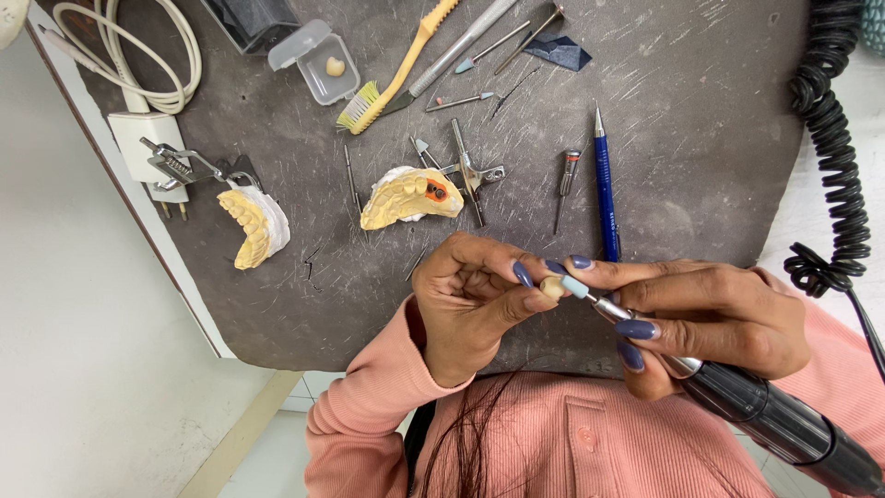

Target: The person holds a small acrylic denture tooth and grinds it with a rotary handpiece to shape it, pausing to check the fit. They then press the shaped tooth onto the plaster denture model to test its placement and continue refining it by hand and with the handpiece.

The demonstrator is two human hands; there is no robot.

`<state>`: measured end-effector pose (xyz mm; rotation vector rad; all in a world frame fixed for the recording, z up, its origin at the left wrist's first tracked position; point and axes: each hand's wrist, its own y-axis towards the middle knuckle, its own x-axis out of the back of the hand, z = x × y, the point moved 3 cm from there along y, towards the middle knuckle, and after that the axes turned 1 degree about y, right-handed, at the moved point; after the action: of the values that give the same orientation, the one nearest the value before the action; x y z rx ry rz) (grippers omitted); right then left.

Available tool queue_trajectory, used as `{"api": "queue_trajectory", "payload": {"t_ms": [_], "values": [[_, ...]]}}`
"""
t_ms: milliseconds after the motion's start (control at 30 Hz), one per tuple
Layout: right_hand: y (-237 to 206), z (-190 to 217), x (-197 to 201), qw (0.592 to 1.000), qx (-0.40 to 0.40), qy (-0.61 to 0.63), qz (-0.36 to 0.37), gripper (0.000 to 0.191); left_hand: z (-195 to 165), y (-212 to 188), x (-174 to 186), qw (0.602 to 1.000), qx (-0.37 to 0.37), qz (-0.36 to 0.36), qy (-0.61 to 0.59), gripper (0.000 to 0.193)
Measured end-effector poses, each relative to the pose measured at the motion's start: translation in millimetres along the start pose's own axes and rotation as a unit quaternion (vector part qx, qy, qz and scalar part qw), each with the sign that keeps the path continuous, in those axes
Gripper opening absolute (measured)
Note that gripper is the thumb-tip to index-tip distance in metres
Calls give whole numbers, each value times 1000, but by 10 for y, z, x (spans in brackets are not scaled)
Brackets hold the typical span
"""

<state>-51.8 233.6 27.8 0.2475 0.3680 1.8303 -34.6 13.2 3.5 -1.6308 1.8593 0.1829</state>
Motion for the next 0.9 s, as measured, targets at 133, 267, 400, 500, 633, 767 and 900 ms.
{"api": "queue_trajectory", "payload": {"t_ms": [133, 267, 400, 500, 633, 767, 900], "values": [[132, 36, -34, 1000, 28, -11, 8, 33, 12, 6, -3, 1000, -7, -7, 10, 26], [254, 57, -63, 999, 19, -1, 31, 30, 23, -14, -15, 1000, -2, -5, -7, 26], [157, 5, -62, 996, 91, 11, -13, 26, 29, -19, -15, 1000, -3, 0, -9, 25], [27, -61, -45, 996, 83, 43, -4, 24, 23, -31, -17, 1000, 6, -5, -18, 26], [-3, -84, -25, 996, 81, 22, 5, 27, 26, -27, -23, 1000, 12, -10, -18, 25], [21, -80, -36, 994, 99, 25, 28, 27, 17, -19, -13, 1000, 9, 5, -25, 26], [-108, -166, -39, 987, 153, 41, 2, 27, 15, -15, -23, 999, -1, 9, -33, 26]]}}
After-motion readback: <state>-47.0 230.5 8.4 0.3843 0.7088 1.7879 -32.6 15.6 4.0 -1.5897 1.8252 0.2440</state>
